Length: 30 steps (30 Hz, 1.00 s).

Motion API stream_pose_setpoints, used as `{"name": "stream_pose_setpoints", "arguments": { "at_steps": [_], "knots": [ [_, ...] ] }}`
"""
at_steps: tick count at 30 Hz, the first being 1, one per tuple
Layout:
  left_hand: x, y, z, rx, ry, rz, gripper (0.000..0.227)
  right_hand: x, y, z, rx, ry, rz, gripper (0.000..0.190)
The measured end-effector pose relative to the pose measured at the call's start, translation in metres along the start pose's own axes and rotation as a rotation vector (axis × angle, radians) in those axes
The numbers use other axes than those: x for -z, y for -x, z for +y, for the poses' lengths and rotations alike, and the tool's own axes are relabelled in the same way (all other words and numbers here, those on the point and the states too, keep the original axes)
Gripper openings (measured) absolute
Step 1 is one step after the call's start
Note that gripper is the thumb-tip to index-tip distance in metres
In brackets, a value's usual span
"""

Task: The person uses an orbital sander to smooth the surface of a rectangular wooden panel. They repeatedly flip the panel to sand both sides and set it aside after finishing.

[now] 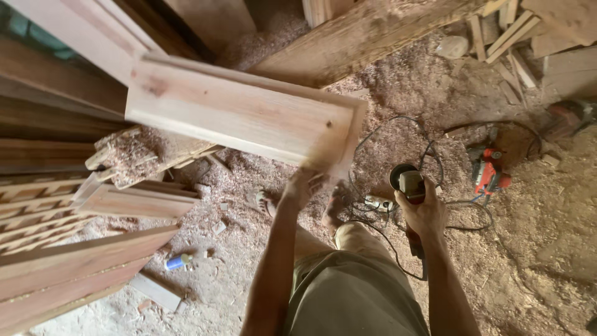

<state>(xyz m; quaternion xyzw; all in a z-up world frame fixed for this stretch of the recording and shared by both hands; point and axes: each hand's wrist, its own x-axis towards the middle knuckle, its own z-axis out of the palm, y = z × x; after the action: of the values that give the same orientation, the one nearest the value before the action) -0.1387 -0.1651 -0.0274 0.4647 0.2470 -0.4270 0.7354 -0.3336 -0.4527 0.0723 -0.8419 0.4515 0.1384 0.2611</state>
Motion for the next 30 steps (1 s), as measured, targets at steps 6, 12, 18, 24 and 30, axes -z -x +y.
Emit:
{"name": "stream_pose_setpoints", "arguments": {
  "at_steps": [6, 12, 18, 24, 30],
  "knots": [
    [0.047, -0.054, 0.084, -0.213, 0.333, 0.288, 0.053, 0.028, -0.008, 0.021, -0.025, -0.004, 0.108, 0.083],
    [0.025, -0.089, 0.108, -0.211, 0.166, 0.184, 0.046, 0.042, -0.022, 0.031, -0.183, -0.131, 0.029, 0.087],
    [-0.034, -0.093, 0.130, 0.013, 0.080, -0.033, 0.037, 0.042, -0.036, 0.012, -0.177, -0.090, 0.014, 0.088],
    [-0.007, -0.091, 0.165, -0.180, 0.454, 0.335, 0.034, 0.045, -0.035, -0.005, -0.174, -0.096, 0.043, 0.091],
    [0.010, -0.100, 0.162, -0.372, -0.311, 0.510, 0.050, 0.045, -0.035, -0.019, -0.160, -0.091, 0.080, 0.094]
  ]
}}
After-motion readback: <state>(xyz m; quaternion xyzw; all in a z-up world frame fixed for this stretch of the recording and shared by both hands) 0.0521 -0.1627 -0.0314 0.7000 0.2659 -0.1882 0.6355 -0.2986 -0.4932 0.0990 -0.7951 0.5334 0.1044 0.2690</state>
